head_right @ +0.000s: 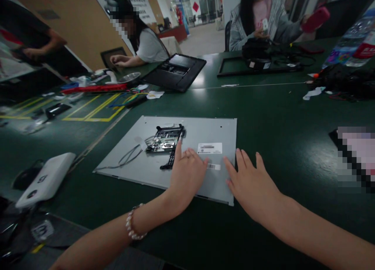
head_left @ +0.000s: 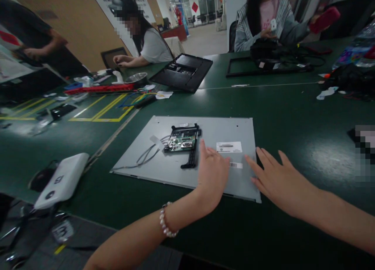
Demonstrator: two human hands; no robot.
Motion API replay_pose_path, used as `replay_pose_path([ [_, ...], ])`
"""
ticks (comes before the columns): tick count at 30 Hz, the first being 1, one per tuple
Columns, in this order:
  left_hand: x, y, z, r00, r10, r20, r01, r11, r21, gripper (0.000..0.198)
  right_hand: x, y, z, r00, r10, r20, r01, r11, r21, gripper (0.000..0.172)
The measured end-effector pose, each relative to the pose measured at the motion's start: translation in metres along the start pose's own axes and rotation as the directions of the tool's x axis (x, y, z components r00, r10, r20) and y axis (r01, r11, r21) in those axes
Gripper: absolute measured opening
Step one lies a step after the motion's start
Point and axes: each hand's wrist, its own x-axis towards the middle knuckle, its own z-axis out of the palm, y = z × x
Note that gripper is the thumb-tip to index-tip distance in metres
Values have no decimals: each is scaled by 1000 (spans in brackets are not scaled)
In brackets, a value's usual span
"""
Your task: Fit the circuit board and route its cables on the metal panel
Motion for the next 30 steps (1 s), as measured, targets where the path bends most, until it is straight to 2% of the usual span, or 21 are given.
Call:
replay_pose_path([
  [3,1,-3,2,999,-45,-6,45,998,-44,39,-6,-9,-4,999,-52,8,51,992,114,65],
  [6,2,-4,5,999,-36,8,37,998,-42,39,-12,-15,0,992,-124,-14,124,967,223,80],
  [10,4,-6,6,999,-25,23,25,1000,10,39,-14,-21,15,988,-112,-105,141,935,326,92],
  [13,5,-8,3,999,17,-38,-20,995,-102,41,-10,-25,23,978,-119,-172,178,902,393,89],
  [18,5,-8,-4,984,137,-111,-167,923,-346,47,3,-22,22,943,-242,-230,324,827,458,86],
  [22,9,-15,0,991,115,-67,-133,864,-485,51,14,-16,16,918,-319,-237,396,772,497,86],
  [26,14,-21,13,995,101,12,-72,780,-621,53,21,-16,12,892,-365,-266,452,736,505,82],
  [30,16,-22,25,990,128,53,-61,745,-665,57,22,-19,12,885,-325,-334,459,735,499,58],
])
